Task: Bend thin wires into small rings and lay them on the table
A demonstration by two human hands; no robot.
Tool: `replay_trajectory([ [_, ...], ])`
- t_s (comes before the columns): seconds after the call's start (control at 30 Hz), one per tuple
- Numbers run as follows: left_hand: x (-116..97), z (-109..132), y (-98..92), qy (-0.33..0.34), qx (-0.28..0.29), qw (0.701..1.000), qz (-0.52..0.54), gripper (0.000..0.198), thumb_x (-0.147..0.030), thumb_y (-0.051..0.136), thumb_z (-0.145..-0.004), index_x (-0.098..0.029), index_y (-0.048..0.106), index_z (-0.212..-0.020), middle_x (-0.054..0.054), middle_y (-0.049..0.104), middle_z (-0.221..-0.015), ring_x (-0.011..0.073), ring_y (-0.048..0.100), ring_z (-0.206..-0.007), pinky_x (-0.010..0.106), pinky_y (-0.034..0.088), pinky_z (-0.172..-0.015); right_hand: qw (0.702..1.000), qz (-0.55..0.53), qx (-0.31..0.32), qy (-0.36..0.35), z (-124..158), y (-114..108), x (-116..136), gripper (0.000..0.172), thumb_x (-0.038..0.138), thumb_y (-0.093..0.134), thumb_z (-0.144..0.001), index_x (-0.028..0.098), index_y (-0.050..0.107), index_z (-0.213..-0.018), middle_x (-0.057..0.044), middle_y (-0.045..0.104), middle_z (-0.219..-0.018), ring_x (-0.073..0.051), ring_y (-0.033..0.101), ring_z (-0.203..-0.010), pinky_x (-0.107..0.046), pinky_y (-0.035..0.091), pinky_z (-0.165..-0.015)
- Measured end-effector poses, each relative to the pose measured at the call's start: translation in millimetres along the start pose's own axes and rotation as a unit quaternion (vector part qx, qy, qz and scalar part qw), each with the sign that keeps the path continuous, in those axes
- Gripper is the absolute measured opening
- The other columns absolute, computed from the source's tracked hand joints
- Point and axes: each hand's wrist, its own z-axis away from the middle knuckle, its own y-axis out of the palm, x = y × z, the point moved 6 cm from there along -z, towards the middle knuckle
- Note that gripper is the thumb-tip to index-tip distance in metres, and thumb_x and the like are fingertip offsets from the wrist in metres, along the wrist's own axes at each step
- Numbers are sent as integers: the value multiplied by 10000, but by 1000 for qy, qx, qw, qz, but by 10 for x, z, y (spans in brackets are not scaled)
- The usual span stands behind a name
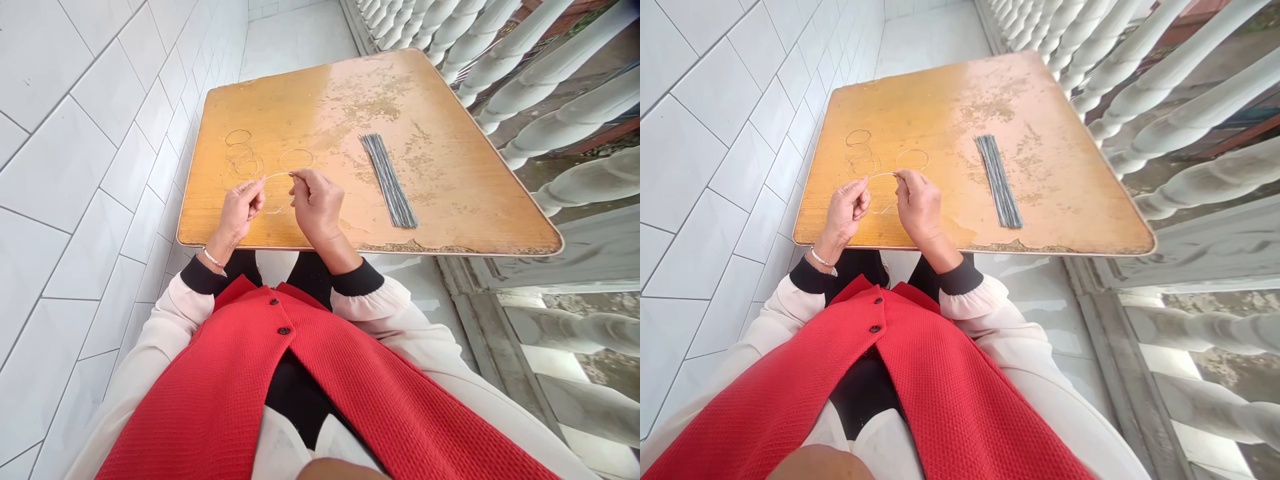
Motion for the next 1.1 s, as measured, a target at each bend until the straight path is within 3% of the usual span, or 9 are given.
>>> replay_trajectory([
  [0.1,-4,-14,-35,-3,-14,1000,9,511,-450,673,-929,-160,468,-562,-74,437,-497,-6,307,-388,158,226,-394,990,-99,16,98,31,41,-75,273,405,542,-987,201,708,-1057,2,689,-721,-96,580,-501,-248,516,-546],
  [0.23,13,-12,-63,-11,-20,1000,14,513,-458,680,-923,-161,467,-562,-73,434,-495,-4,313,-388,156,232,-392,970,-170,39,169,29,58,-85,251,393,643,-921,169,722,-1000,22,661,-659,-60,532,-437,-194,453,-448],
  [0.47,15,-1,-30,-6,-28,999,15,531,-473,662,-931,-167,446,-555,-78,410,-489,-5,295,-379,165,228,-383,964,-190,-17,187,14,34,-97,127,301,647,-912,180,673,-883,42,615,-629,-57,546,-454,-185,443,-454],
  [0.63,-16,-32,-46,-21,-57,998,20,536,-521,660,-921,-177,444,-571,-79,402,-501,0,286,-376,171,242,-377,961,-205,-22,183,41,56,-95,181,382,666,-912,202,654,-900,50,625,-647,-55,538,-453,-191,446,-472],
  [0.8,-48,-52,-89,-23,-55,998,11,534,-548,661,-912,-175,467,-584,-80,403,-495,-2,283,-377,166,248,-380,894,-356,80,261,96,150,2,270,471,680,-905,212,604,-899,10,712,-774,-57,575,-504,-179,464,-484],
  [0.93,-30,-72,-138,-23,-62,997,28,535,-529,660,-921,-174,449,-582,-85,385,-491,-5,264,-373,158,232,-373,845,-418,103,316,113,173,46,211,411,616,-957,213,602,-884,39,664,-678,-54,564,-503,-160,454,-491],
  [1.1,-37,-124,-150,-13,-38,999,30,547,-545,664,-913,-173,442,-579,-88,368,-485,-9,257,-371,155,217,-368,856,-425,87,282,81,174,-26,154,358,649,-936,209,657,-898,75,535,-560,-46,415,-421,-170,345,-421],
])
